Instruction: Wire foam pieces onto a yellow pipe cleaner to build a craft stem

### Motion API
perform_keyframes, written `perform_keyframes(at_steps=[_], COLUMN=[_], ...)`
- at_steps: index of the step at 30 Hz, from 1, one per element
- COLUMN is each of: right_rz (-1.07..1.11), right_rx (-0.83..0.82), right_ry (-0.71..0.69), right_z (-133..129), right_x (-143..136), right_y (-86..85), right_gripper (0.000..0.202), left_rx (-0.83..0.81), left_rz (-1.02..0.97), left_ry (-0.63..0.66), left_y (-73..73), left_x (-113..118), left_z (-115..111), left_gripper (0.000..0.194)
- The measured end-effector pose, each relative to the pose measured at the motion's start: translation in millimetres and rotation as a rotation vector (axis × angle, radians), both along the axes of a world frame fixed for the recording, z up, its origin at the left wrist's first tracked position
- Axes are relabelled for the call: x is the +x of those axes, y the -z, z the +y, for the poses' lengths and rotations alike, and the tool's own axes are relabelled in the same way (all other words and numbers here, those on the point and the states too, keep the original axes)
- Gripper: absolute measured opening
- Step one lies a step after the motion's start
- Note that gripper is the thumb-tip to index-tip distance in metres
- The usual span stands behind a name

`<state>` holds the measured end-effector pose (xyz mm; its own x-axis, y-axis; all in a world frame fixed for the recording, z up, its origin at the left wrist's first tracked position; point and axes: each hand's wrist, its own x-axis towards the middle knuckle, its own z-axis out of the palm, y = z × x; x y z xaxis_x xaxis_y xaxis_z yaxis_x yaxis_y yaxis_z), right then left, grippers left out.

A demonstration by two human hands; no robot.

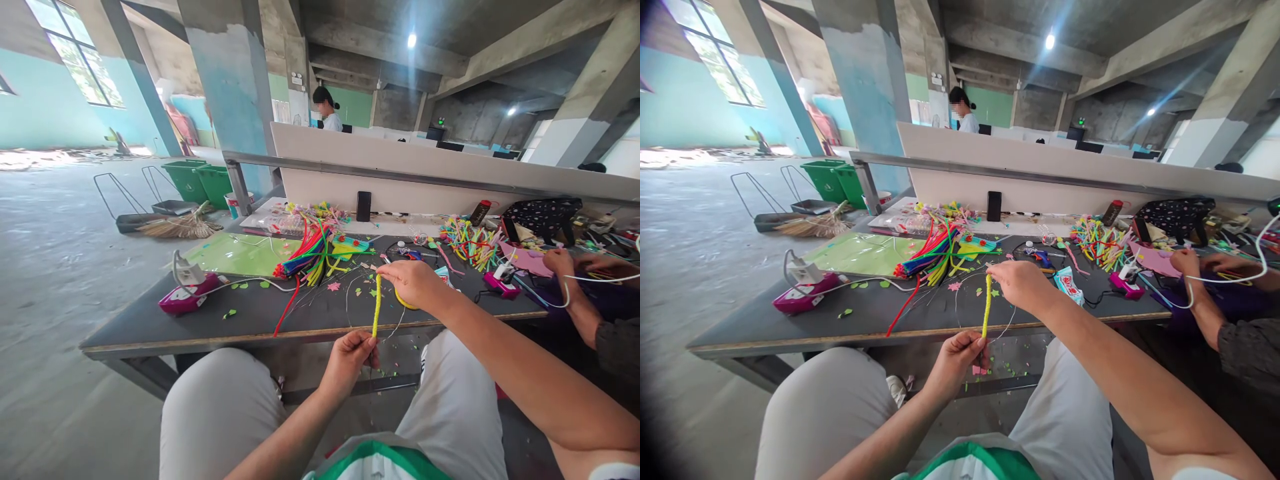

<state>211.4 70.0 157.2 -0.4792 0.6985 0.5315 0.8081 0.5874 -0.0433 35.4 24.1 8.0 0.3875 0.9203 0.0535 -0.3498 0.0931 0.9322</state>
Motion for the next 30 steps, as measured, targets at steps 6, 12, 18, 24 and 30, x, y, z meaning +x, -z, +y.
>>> perform_keyframes(at_steps=[6,12,18,24,30], right_rz=[-0.033,0.025,-0.124,-0.274,-0.047], right_rx=[0.036,0.038,0.079,0.113,0.059], right_ry=[0.039,0.023,0.041,0.106,0.121], right_z=[0.1,3.7,1.0,-3.2,4.0], right_x=[-0.9,3.5,0.9,-3.5,-3.8], right_y=[5.3,9.1,6.5,2.6,8.8], right_gripper=[0.019,0.024,0.022,0.019,0.021], left_rx=[0.013,-0.028,-0.048,-0.054,-0.037], left_rz=[0.02,-0.022,-0.067,-0.074,-0.062], left_ry=[-0.004,-0.014,0.002,0.004,-0.016], left_y=[0.3,0.9,-1.0,-0.2,-1.7], left_x=[0.9,-0.7,-0.1,-0.1,-2.1], left_z=[-1.4,1.1,0.2,0.3,3.1], left_gripper=[0.03,0.029,0.028,0.029,0.03])
